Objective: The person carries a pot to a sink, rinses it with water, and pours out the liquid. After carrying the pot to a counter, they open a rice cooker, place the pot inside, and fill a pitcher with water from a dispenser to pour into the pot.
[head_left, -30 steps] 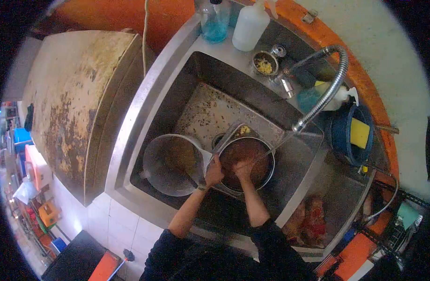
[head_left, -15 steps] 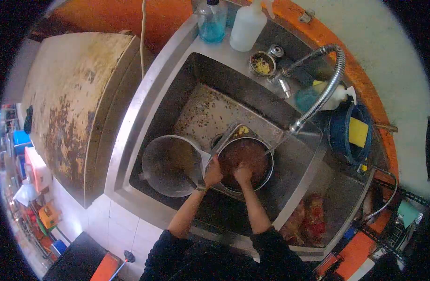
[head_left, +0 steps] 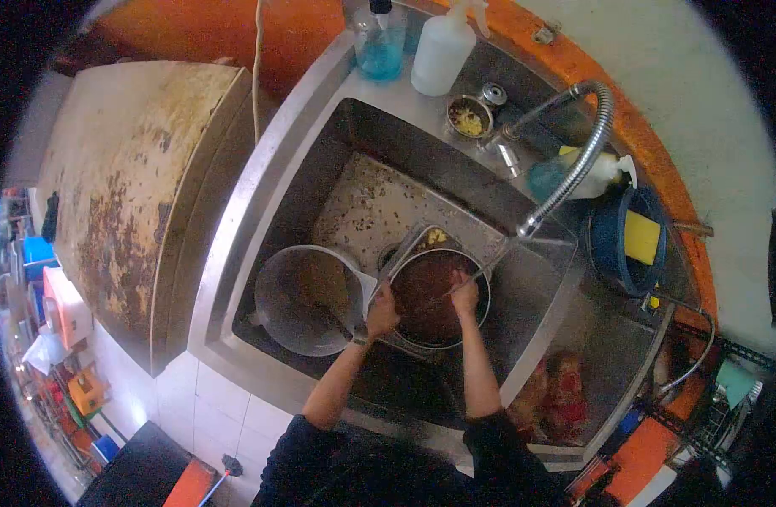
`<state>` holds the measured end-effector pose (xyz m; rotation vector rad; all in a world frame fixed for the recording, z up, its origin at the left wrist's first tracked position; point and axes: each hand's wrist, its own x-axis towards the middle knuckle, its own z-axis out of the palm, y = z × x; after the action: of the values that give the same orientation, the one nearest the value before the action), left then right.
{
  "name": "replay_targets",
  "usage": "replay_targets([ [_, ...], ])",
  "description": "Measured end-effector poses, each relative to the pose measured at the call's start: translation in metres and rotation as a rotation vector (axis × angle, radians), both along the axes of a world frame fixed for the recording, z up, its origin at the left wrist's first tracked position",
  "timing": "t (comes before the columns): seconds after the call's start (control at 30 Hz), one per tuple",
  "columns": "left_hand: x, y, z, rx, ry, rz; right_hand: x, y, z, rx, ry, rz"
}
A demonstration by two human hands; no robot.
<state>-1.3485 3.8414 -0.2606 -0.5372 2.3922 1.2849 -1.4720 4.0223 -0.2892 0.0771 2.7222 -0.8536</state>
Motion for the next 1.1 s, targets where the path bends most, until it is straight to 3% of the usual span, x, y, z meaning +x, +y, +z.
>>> replay_targets([
  [0.03, -0.001, -0.002, 0.004, -0.006, 0.042, 0.011, -0.002, -0.003, 0.003, -0.002, 0.002, 0.001],
  [0.07, -0.002, -0.003, 0.009, -0.007, 0.043, 0.011, -0.002, -0.006, 0.005, 0.164, 0.010, 0.093],
  [0.1, -0.004, -0.003, 0.013, 0.019, -0.061, 0.008, -0.002, -0.008, 0.008, 0.332, 0.019, 0.184],
  [0.13, -0.006, -0.003, 0.017, 0.046, -0.165, 0.004, -0.004, -0.009, 0.013, 0.333, 0.021, 0.183],
  [0.17, -0.001, -0.001, 0.002, 0.044, -0.161, 0.003, -0.007, -0.012, 0.017, 0.235, 0.102, 0.176],
  [0.23, 0.010, 0.004, -0.025, -0.124, 0.182, 0.017, -0.010, -0.019, 0.045, 0.136, 0.186, 0.169],
  [0.33, 0.006, 0.001, -0.033, 0.044, -0.002, 0.001, -0.010, -0.023, 0.159, 0.010, 0.327, 0.151],
  [0.4, -0.003, 0.000, 0.005, 0.031, -0.037, 0.006, -0.003, -0.012, 0.212, -0.279, 0.277, 0.040],
  [0.43, -0.008, -0.001, 0.021, 0.007, -0.078, 0.027, -0.002, 0.004, 0.235, -0.191, 0.262, 0.017],
  [0.47, 0.011, 0.002, -0.058, 0.062, 0.108, 0.023, -0.001, 0.040, 0.214, -0.529, 0.325, -0.112],
  [0.5, 0.008, -0.002, -0.050, 0.066, 0.119, 0.008, -0.008, 0.067, 0.223, -0.465, 0.438, -0.161],
  [0.57, -0.001, -0.008, -0.005, 0.207, -0.218, -0.032, -0.027, 0.126, 0.242, -0.295, 0.712, -0.229],
  [0.6, -0.008, -0.009, 0.020, 0.212, -0.210, -0.052, -0.039, 0.156, 0.248, -0.189, 0.871, -0.249],
  [0.67, -0.027, -0.013, 0.072, 0.259, -0.295, 0.004, -0.061, 0.205, 0.263, 0.359, 0.871, -0.327],
  [0.7, -0.034, -0.013, 0.084, 0.281, -0.339, 0.034, -0.075, 0.224, 0.265, 0.368, 0.881, -0.339],
  [0.73, -0.017, -0.002, 0.058, 0.324, 0.138, 0.131, -0.090, 0.241, 0.264, 0.568, 0.854, -0.325],
  [0.77, -0.012, -0.001, 0.035, 0.327, 0.148, 0.121, -0.102, 0.256, 0.261, 0.765, 0.820, -0.309],
  [0.83, -0.006, -0.006, -0.010, 0.067, 0.291, -0.099, -0.119, 0.281, 0.255, 0.812, 0.775, -0.290],
  [0.87, 0.002, -0.003, -0.043, 0.066, 0.298, -0.100, -0.128, 0.293, 0.249, 0.852, 0.719, -0.259],
  [0.93, 0.018, 0.001, -0.097, -0.615, 0.326, -0.273, -0.150, 0.339, 0.219, 0.811, 0.753, -0.247],
  [1.0, 0.023, -0.003, -0.095, -0.386, 0.292, -0.195, -0.157, 0.348, 0.209, 0.765, 0.783, -0.230],
  [1.07, 0.024, -0.004, -0.092, -0.285, 0.260, -0.167, -0.156, 0.327, 0.220, 0.472, 0.784, -0.475],
  [1.1, 0.025, -0.004, -0.092, -0.277, 0.267, -0.163, -0.153, 0.314, 0.224, 0.467, 0.779, -0.469],
])
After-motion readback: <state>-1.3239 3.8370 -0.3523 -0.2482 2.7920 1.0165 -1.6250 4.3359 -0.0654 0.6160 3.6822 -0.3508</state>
